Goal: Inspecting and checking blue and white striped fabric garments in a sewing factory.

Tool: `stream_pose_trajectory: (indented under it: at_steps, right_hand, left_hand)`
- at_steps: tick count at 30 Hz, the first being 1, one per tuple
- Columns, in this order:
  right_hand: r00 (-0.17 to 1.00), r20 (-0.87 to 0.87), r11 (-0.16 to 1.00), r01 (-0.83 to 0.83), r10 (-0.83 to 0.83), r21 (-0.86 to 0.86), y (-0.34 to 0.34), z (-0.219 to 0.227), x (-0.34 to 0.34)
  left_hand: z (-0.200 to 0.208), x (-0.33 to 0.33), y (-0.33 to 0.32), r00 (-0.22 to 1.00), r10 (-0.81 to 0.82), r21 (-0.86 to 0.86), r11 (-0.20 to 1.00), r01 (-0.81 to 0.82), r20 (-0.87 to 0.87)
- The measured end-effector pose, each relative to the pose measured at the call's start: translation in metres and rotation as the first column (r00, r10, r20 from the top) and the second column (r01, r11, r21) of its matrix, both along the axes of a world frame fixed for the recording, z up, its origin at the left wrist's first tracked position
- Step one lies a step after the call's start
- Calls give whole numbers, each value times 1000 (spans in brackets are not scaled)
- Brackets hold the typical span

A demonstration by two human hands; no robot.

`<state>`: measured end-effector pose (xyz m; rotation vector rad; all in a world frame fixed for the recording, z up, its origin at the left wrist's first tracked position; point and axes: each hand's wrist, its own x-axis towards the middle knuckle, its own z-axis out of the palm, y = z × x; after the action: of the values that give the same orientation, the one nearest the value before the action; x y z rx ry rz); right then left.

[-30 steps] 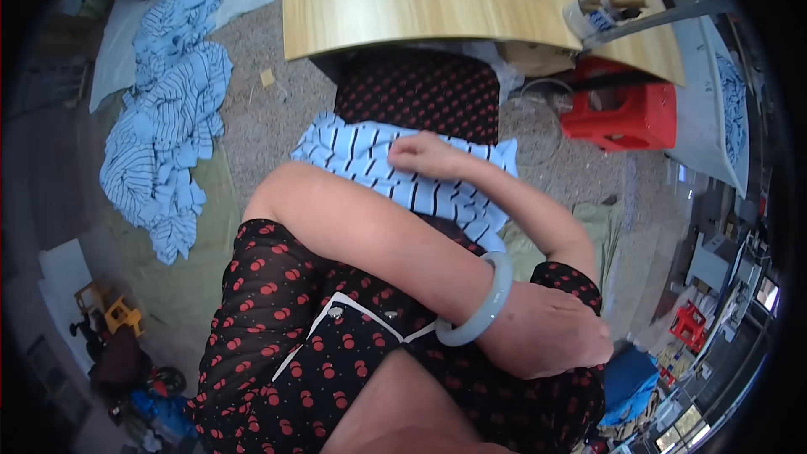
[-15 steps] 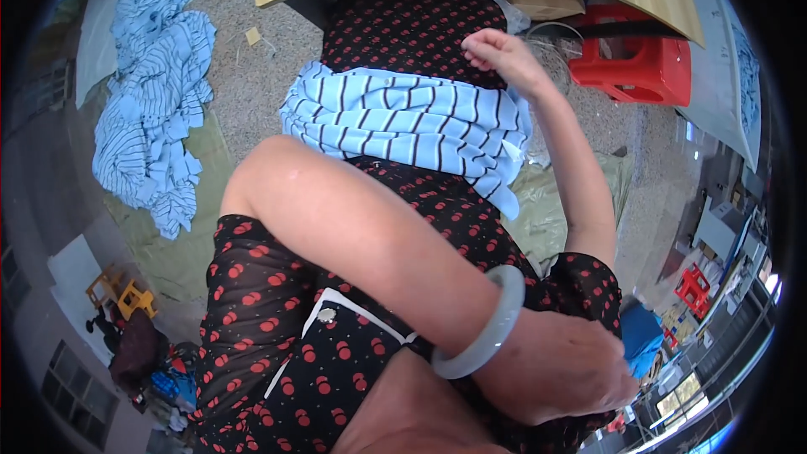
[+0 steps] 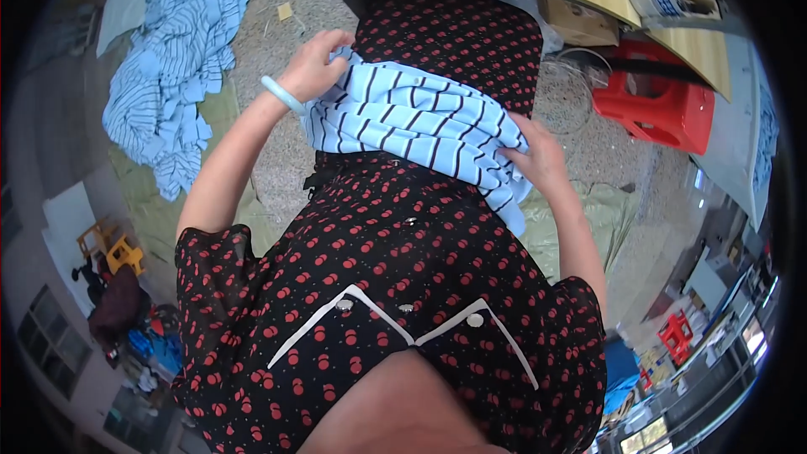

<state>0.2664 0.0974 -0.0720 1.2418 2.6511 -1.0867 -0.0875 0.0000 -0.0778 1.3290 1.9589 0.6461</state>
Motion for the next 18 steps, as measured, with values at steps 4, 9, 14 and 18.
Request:
stream_pose_trajectory:
  at_steps: [4, 9, 14, 18]
  right_hand:
    - [994, -84, 988, -62, 75, 140, 5, 17, -3]
    - [963, -256, 930, 19, 82, 368, 18, 56, -9]
    - [950, -307, 843, 118, 58, 524, 29, 73, -8]
    - [912, -410, 740, 271, 7, 616, 44, 78, 11]
  left_hand:
    - [-28, -15, -15, 935, -318, -2, 947, 322, -155]
    - [-37, -19, -18, 891, -423, -141, 904, 404, -162]
    - [-18, -26, -21, 886, -454, -146, 887, 439, -97]
    - [46, 1, -29, 908, -100, 350, 901, 256, -407]
